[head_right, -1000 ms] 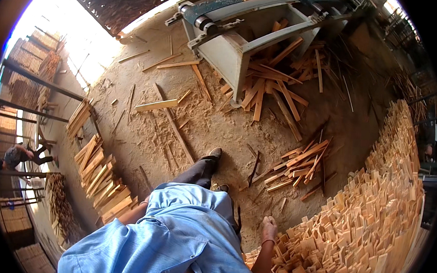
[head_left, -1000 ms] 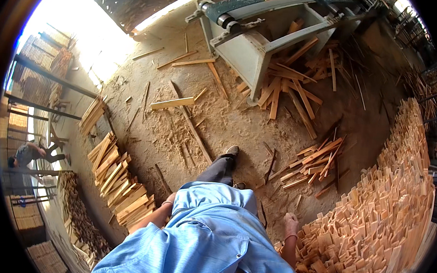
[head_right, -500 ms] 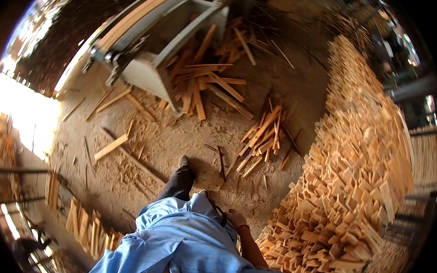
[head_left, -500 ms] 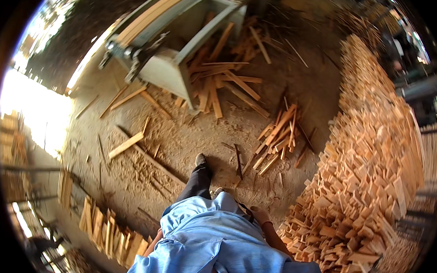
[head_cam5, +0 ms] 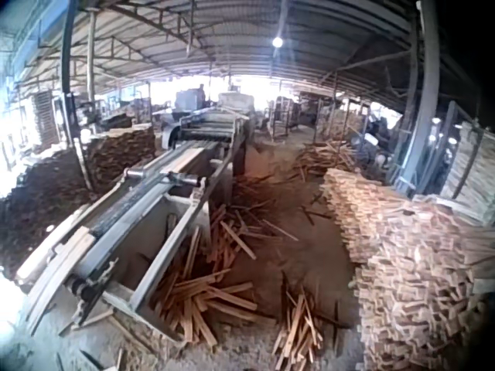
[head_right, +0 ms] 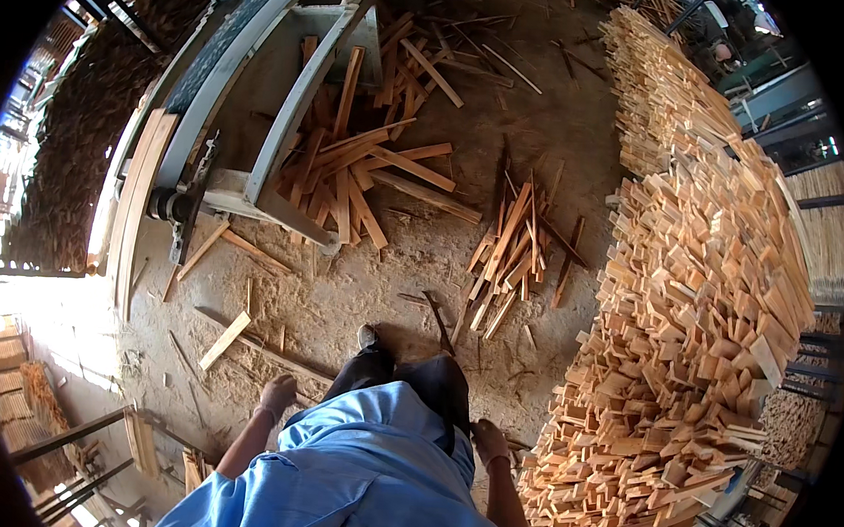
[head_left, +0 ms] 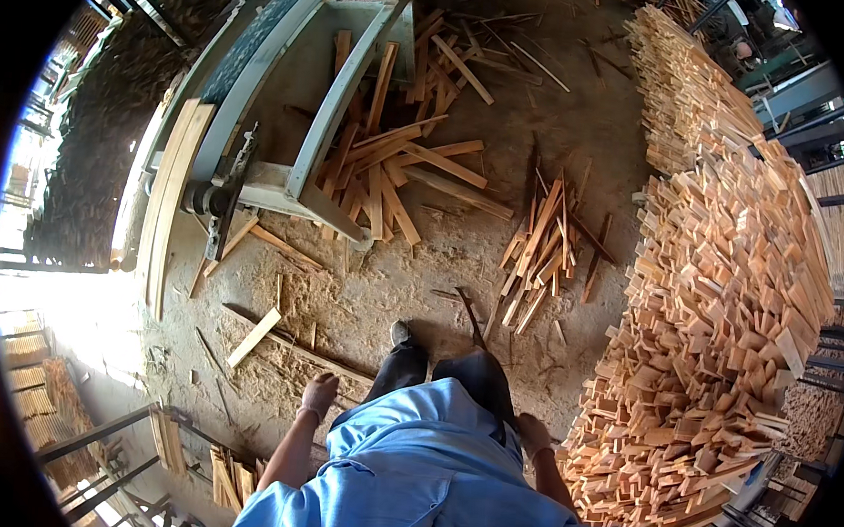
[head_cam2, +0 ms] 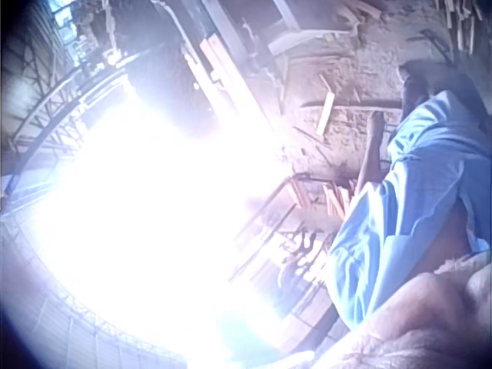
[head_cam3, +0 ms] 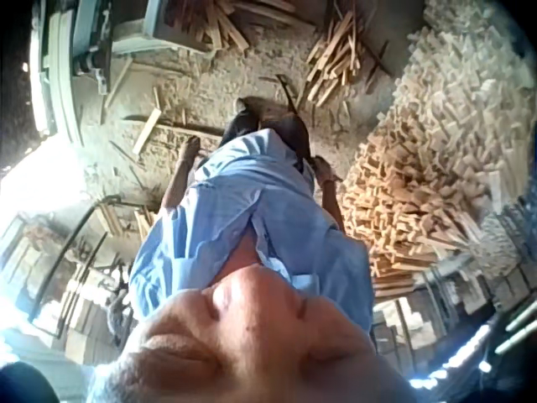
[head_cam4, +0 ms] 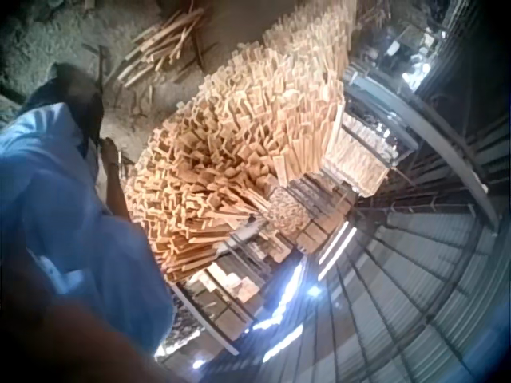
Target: The person repeatedly picks up small wooden planks from a pile on the floor, gathers them into bundles, and stacks them onto a growing pile. The person wears gloves and moves between the floor and the stack throughout the clip.
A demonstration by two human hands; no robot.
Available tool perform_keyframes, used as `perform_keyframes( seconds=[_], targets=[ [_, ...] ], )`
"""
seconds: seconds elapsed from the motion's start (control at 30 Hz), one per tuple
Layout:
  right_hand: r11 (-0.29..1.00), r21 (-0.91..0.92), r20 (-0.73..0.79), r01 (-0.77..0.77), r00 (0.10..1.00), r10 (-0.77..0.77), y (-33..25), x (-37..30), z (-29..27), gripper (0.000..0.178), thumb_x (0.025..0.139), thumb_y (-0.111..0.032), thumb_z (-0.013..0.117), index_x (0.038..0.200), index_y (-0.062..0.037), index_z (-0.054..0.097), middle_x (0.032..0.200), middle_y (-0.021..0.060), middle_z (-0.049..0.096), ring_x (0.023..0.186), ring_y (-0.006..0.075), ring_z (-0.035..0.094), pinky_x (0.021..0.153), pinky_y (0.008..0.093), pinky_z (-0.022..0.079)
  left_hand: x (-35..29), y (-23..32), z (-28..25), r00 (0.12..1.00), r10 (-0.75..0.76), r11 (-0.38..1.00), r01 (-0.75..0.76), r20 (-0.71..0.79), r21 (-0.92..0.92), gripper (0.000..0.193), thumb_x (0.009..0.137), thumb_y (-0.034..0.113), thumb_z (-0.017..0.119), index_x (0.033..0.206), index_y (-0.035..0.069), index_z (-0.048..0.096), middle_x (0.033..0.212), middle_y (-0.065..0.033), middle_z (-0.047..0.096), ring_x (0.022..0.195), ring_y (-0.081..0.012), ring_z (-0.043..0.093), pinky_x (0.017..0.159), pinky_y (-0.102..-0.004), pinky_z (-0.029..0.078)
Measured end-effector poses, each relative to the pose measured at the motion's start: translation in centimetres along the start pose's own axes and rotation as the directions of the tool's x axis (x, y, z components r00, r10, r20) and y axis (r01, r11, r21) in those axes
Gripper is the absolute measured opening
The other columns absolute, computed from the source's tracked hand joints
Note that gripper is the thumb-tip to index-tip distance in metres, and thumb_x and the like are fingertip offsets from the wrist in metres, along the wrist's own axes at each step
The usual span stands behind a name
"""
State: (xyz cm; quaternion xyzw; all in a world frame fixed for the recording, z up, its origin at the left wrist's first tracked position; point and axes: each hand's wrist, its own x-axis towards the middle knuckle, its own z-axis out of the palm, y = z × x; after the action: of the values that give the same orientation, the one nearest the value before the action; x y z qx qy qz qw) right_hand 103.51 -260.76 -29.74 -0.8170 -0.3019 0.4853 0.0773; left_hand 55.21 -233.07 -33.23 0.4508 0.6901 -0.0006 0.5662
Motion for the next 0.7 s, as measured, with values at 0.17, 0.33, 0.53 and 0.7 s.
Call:
perform_keyframes(
  seconds=[0.17,0.33,0.53,0.7],
  targets=[
    [0.952,0.197,0.075,-0.235,0.972,0.224,-1.7,-2.2,1.0,0.037,0.097,-0.031,0.055,0.115,-0.0029,0.071,0.114,0.0235,0.072,0.108,0.0375,0.069,0.089,0.0432,0.052,2.4,8.8,-0.8,0.998,-0.066,0.967,0.066,0.011,-0.247,0.029,0.092,0.024,0.068,0.113,0.005,0.071,0.076,0.0034,0.061,0.065,-0.0091,0.055,0.06,-0.0279,0.046],
    [0.928,0.253,0.142,-0.273,0.96,0.243,-7.6,-0.1,-3.7,0.043,0.096,-0.03,0.057,0.125,-0.0005,0.069,0.123,0.023,0.071,0.116,0.0351,0.067,0.097,0.04,0.051,7.5,4.9,0.2,0.919,0.388,0.898,-0.394,0.071,0.194,0.032,0.094,0.029,0.065,0.113,0.005,0.072,0.083,-0.004,0.068,0.071,-0.0134,0.063,0.065,-0.0314,0.052],
    [0.995,0.003,0.15,-0.096,0.984,0.094,-6.0,13.5,-10.2,0.051,0.093,-0.041,0.058,0.131,-0.007,0.067,0.126,0.0296,0.066,0.125,0.0422,0.06,0.103,0.0463,0.049,4.0,14.0,3.4,0.977,-0.208,0.976,0.204,0.05,0.081,0.031,0.095,0.026,0.06,0.119,0.009,0.072,0.112,-0.0077,0.074,0.091,-0.0184,0.07,0.078,-0.0324,0.055],
    [0.998,-0.055,-0.064,-0.023,0.998,0.02,-10.5,20.8,-21.4,0.059,0.084,-0.047,0.072,0.122,-0.0008,0.069,0.112,0.0249,0.073,0.109,0.0396,0.069,0.095,0.0452,0.052,6.7,10.0,5.3,0.96,0.227,0.966,-0.243,0.165,0.087,0.034,0.097,0.026,0.064,0.126,0.01,0.071,0.127,-0.0077,0.071,0.111,-0.0217,0.067,0.096,-0.0313,0.053]
  ],
)
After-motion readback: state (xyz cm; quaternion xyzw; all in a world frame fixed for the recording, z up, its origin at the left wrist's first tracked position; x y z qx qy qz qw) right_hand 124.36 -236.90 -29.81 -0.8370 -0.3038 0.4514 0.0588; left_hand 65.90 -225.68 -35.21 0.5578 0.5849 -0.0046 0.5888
